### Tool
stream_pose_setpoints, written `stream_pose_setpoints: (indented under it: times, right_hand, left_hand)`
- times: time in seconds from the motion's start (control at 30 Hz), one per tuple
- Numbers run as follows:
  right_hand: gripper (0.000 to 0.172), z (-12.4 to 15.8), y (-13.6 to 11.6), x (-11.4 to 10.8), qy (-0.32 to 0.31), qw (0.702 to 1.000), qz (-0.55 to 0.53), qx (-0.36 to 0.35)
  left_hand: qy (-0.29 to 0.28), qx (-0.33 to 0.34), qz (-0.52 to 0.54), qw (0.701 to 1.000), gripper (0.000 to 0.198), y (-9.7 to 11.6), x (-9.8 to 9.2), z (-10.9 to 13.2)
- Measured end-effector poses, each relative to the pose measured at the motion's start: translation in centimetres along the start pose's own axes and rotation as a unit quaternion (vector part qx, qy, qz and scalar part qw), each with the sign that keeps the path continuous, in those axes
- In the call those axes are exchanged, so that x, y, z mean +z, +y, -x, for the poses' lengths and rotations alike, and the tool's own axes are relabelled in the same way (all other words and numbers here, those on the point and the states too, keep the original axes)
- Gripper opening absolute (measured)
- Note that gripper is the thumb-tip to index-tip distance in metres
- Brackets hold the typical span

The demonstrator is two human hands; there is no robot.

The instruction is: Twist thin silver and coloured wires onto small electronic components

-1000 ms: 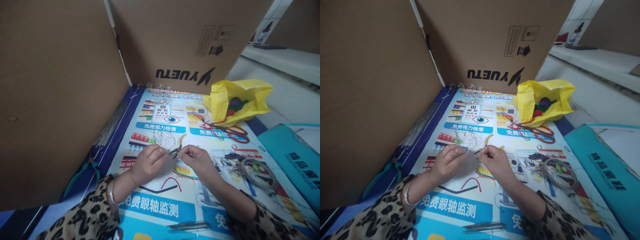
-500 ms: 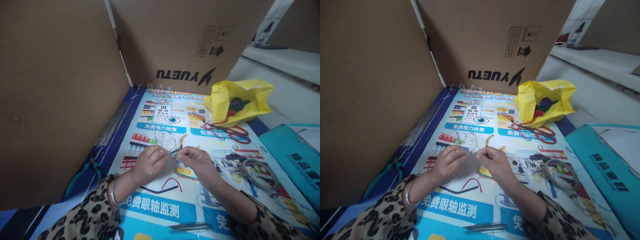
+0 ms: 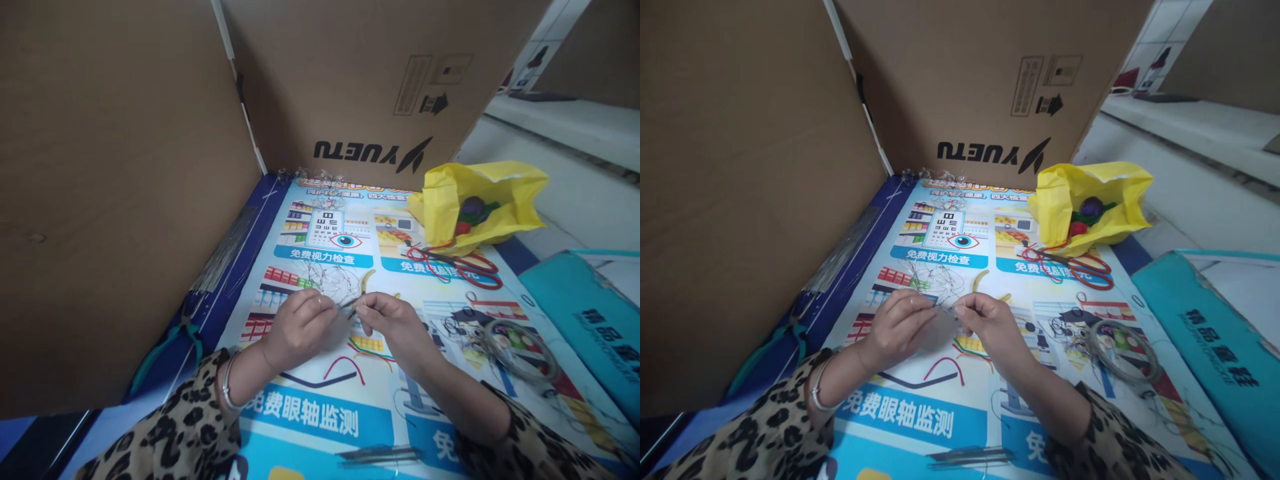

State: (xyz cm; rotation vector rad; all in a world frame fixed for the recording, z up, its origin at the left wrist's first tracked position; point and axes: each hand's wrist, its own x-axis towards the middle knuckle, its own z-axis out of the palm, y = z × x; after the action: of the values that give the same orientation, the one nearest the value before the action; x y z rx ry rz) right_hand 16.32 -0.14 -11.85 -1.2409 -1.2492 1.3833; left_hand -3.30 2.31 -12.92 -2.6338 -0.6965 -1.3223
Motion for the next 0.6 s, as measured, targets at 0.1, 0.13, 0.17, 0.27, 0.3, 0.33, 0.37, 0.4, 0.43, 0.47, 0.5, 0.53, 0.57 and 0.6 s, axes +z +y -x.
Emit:
stream_pose_setpoints:
  times: [0.1,0.13,0.17,0.27,0.3,0.33,0.37,0.4,0.43,0.47,0.5,0.53,0.57,0.6]
  right_hand:
    - [0.018,0.0,-0.1,0.0,0.004,1.000,0.005,0.005]
    - [0.018,0.0,-0.1,0.0,0.005,1.000,0.007,0.007]
    - [0.018,-0.1,-0.2,0.0,0.006,1.000,0.009,0.008]
    - [0.018,-0.1,-0.1,0.0,0.008,1.000,0.009,0.011]
    - [0.018,-0.1,-0.1,-0.1,0.008,1.000,0.007,0.011]
    - [0.018,-0.2,0.1,-0.1,0.007,1.000,0.003,0.012]
    - [0.018,-0.2,0.2,-0.2,0.006,1.000,-0.003,0.013]
    - [0.018,-0.3,0.3,-0.2,0.003,1.000,-0.008,0.015]
    - [0.018,-0.3,0.5,-0.3,0.000,1.000,-0.014,0.017]
    - [0.018,-0.4,0.6,-0.3,-0.003,1.000,-0.020,0.018]
    - [0.019,-0.4,0.7,-0.4,-0.006,0.999,-0.025,0.020]
    - [0.019,-0.4,0.8,-0.4,-0.008,0.999,-0.028,0.020]
    - [0.019,-0.4,0.9,-0.5,-0.009,0.999,-0.028,0.021]
    - [0.020,-0.4,0.9,-0.5,-0.009,0.999,-0.027,0.021]
  left_hand:
    - [0.008,-0.071,0.039,0.997,0.010,-0.1,-0.3,-0.6]
    - [0.009,-0.092,0.052,0.994,0.008,-0.2,-0.4,-0.8]
    - [0.008,-0.109,0.062,0.992,0.006,-0.2,-0.5,-1.0]
    - [-0.006,-0.141,0.090,0.986,0.005,-0.6,-0.7,-1.2]
    - [-0.012,-0.147,0.102,0.984,0.006,-0.8,-0.7,-1.2]
    - [-0.016,-0.152,0.116,0.981,0.006,-0.9,-0.7,-1.2]
    - [-0.019,-0.156,0.130,0.979,0.007,-1.1,-0.7,-1.2]
    - [-0.021,-0.162,0.144,0.976,0.007,-1.3,-0.7,-1.2]
    - [-0.022,-0.167,0.156,0.973,0.007,-1.5,-0.7,-1.2]
    - [-0.023,-0.172,0.164,0.971,0.007,-1.6,-0.8,-1.2]
    - [-0.024,-0.175,0.171,0.969,0.008,-1.8,-0.8,-1.3]
    - [-0.028,-0.174,0.176,0.969,0.008,-1.9,-0.9,-1.3]
    - [-0.034,-0.168,0.180,0.969,0.009,-2.0,-1.0,-1.4]
    - [-0.042,-0.158,0.185,0.969,0.011,-2.1,-1.2,-1.5]
